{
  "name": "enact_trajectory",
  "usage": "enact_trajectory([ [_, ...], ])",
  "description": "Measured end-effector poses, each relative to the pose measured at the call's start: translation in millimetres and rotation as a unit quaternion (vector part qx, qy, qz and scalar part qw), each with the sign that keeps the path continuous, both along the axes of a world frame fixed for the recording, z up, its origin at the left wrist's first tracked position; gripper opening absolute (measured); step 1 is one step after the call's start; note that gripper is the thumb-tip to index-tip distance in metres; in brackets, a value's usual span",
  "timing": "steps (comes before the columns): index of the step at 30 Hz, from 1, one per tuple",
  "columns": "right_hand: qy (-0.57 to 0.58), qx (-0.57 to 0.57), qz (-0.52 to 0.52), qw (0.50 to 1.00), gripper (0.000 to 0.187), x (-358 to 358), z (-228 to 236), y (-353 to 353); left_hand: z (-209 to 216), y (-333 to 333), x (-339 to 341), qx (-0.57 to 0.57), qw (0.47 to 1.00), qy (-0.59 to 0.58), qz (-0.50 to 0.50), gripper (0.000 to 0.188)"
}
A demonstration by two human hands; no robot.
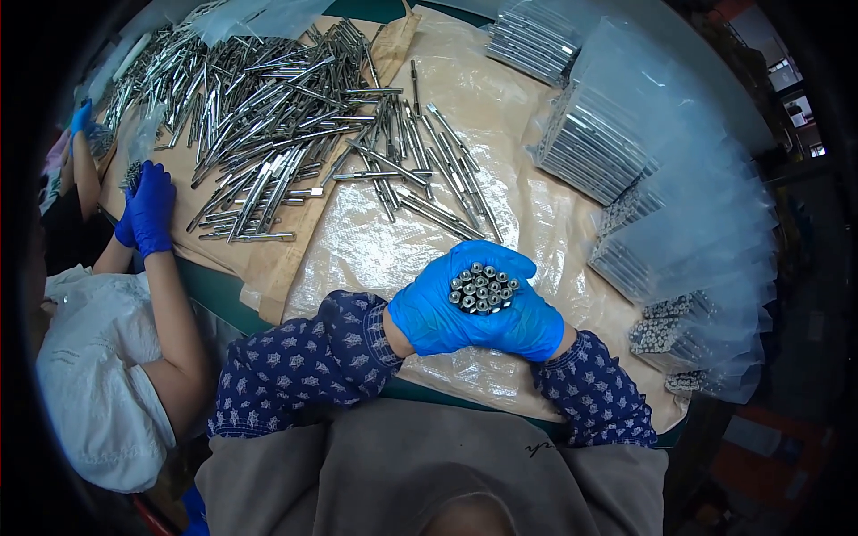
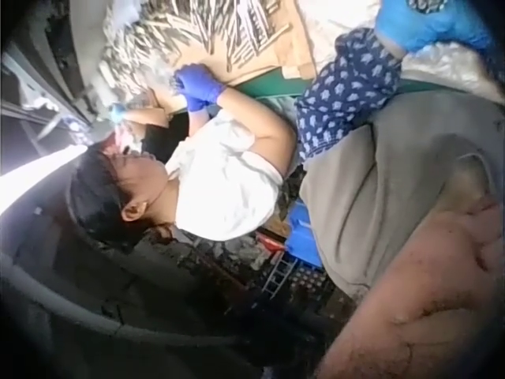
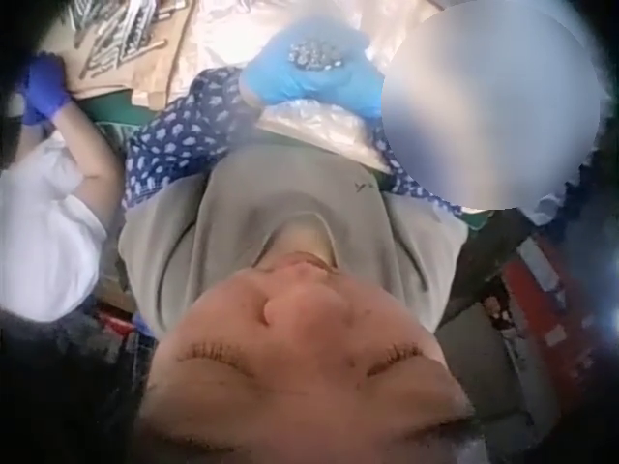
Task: Arranging and checking small metal pins or tubes at a production workstation.
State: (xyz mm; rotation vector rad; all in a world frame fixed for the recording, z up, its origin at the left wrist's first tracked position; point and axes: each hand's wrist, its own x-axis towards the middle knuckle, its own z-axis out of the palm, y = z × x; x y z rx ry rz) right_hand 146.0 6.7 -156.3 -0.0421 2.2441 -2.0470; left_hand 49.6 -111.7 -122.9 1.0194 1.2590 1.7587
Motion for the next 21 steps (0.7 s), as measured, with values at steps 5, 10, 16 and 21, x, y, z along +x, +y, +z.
enact_trajectory([
  [5,0.010,-0.038,-0.014,0.999,0.061,0.2,0.4,-1.0,0.0,0.1,-0.5,-0.015,1.000,-0.017,-0.008,0.035],
  [10,0.007,-0.076,-0.032,0.997,0.064,1.1,0.3,-1.4,-3.5,1.3,-1.9,-0.010,1.000,0.017,-0.005,0.035],
  [16,0.044,-0.011,-0.024,0.999,0.065,0.3,5.8,-1.9,-3.3,0.6,1.5,0.024,0.999,0.027,0.015,0.038],
  [21,0.058,0.038,-0.071,0.995,0.060,-3.3,24.7,-8.1,8.9,-4.3,-3.5,-0.036,0.997,-0.050,-0.045,0.050],
])
